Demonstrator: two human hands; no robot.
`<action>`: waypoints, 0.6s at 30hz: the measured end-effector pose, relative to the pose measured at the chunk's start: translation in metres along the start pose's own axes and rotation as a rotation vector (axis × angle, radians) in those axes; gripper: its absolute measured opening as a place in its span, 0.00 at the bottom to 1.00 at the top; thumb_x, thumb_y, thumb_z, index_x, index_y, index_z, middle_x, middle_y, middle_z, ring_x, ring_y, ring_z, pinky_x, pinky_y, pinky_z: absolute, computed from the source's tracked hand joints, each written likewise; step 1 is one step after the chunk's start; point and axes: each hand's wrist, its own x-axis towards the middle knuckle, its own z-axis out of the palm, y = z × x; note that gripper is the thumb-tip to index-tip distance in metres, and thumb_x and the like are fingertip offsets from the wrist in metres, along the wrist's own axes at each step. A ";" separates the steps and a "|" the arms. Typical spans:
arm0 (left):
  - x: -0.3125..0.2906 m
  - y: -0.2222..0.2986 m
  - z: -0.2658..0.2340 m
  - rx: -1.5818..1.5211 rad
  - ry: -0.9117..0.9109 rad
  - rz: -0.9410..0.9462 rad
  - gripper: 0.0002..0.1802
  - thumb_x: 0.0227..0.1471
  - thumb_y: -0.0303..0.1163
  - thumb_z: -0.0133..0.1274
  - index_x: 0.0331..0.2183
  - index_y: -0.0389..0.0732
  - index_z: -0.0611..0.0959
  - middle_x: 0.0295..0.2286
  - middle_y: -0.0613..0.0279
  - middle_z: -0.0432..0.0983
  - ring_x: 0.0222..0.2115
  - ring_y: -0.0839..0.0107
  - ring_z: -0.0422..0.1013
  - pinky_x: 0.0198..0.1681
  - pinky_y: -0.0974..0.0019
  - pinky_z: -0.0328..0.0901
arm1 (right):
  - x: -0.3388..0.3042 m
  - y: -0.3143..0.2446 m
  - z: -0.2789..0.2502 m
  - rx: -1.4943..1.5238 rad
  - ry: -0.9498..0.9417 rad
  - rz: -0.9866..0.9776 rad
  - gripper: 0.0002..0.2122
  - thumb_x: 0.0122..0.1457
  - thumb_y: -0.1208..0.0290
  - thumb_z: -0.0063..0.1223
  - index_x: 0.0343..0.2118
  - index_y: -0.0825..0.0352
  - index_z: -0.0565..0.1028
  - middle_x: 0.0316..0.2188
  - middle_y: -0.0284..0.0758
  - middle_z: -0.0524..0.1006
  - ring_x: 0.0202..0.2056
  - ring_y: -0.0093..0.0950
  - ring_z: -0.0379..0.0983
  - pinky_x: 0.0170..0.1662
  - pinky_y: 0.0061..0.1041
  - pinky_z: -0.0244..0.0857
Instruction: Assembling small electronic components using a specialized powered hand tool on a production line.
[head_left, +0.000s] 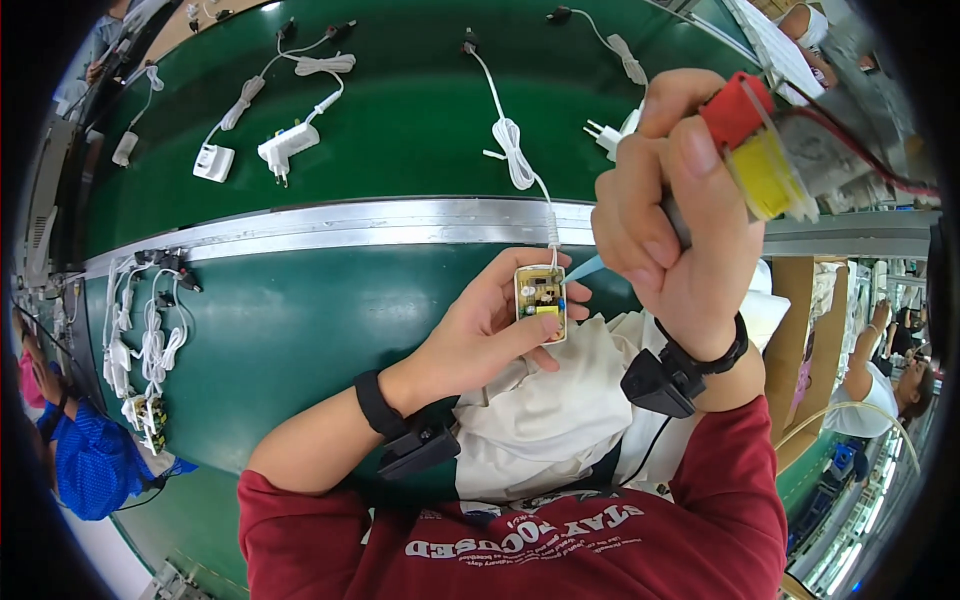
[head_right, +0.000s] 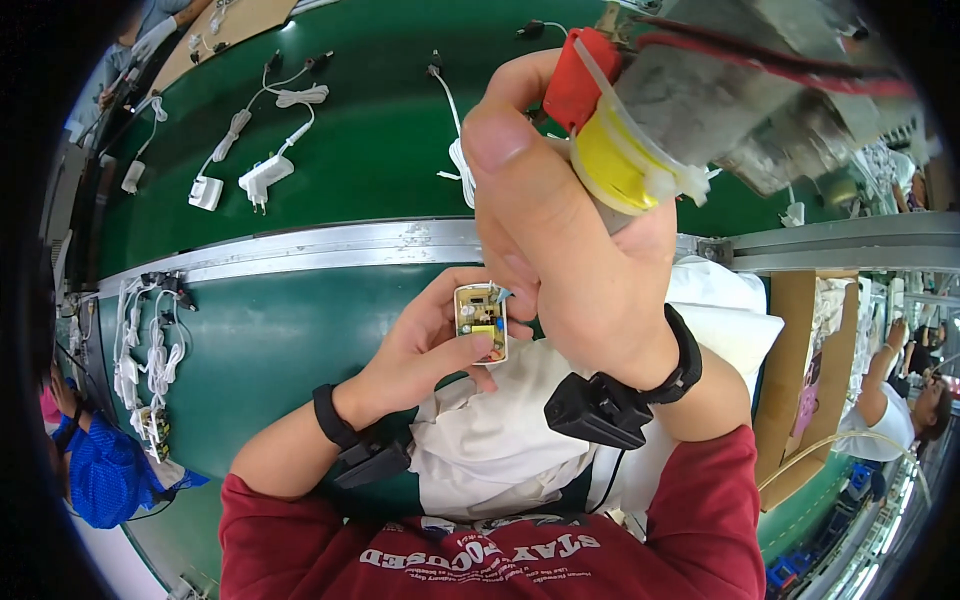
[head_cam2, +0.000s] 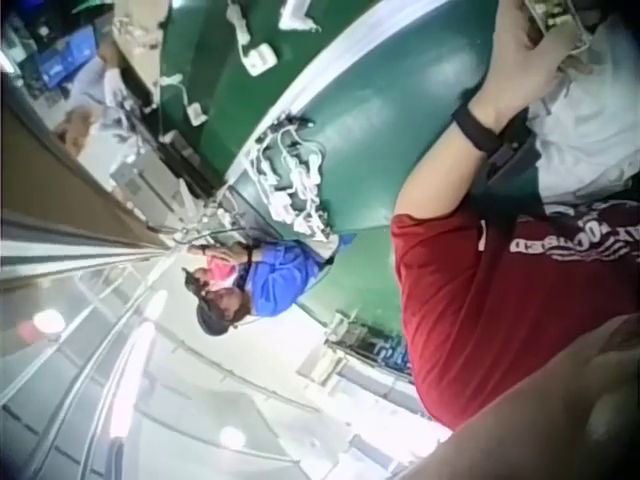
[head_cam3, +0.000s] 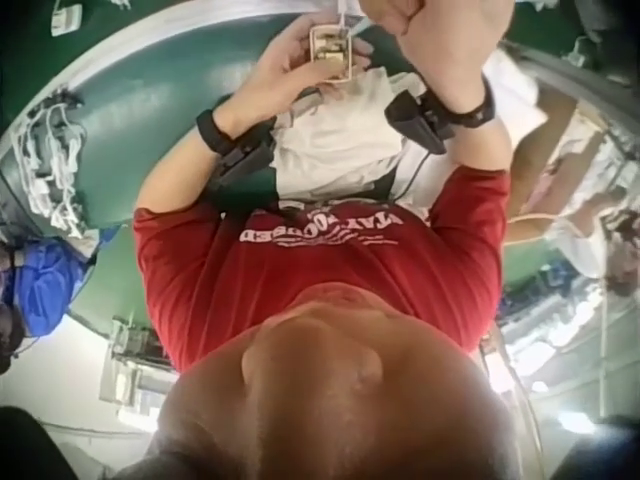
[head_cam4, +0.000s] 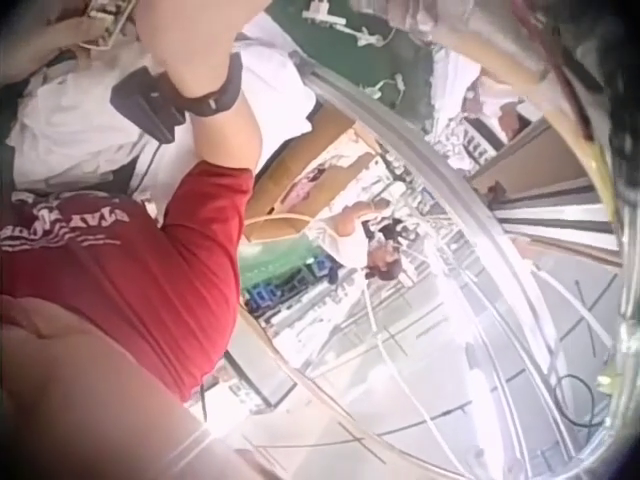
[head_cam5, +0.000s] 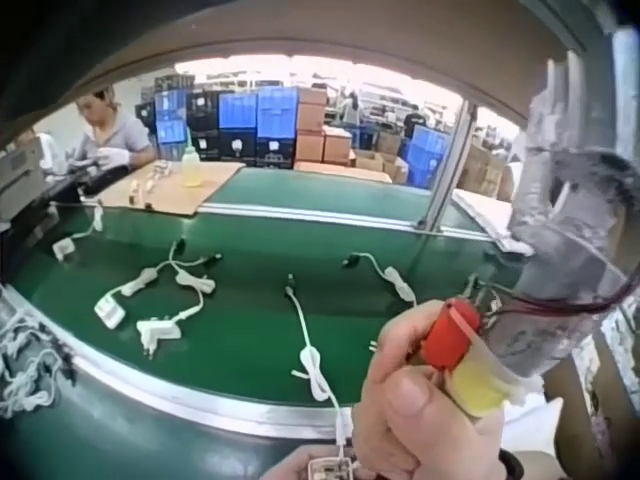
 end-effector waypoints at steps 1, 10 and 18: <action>-0.001 -0.001 -0.001 -0.008 -0.002 0.002 0.23 0.55 0.21 0.45 0.51 0.42 0.59 0.48 0.54 0.67 0.48 0.70 0.67 0.40 0.66 0.72 | -0.001 0.000 0.002 -0.007 -0.019 -0.007 0.13 0.64 0.58 0.37 0.37 0.66 0.60 0.08 0.25 0.55 0.08 0.14 0.47 0.11 0.16 0.43; -0.010 -0.002 -0.010 -0.094 -0.025 0.014 0.25 0.54 0.19 0.44 0.53 0.42 0.59 0.48 0.56 0.65 0.49 0.71 0.66 0.44 0.65 0.71 | 0.006 0.000 0.011 -0.059 -0.042 -0.043 0.13 0.65 0.56 0.34 0.35 0.61 0.58 0.08 0.23 0.55 0.08 0.14 0.47 0.11 0.15 0.43; -0.019 0.002 -0.018 -0.078 -0.073 -0.010 0.25 0.54 0.18 0.43 0.53 0.42 0.60 0.48 0.58 0.66 0.49 0.71 0.66 0.44 0.65 0.71 | 0.003 0.016 0.021 -0.067 -0.116 -0.073 0.13 0.66 0.55 0.32 0.34 0.60 0.58 0.09 0.23 0.56 0.08 0.14 0.49 0.12 0.14 0.44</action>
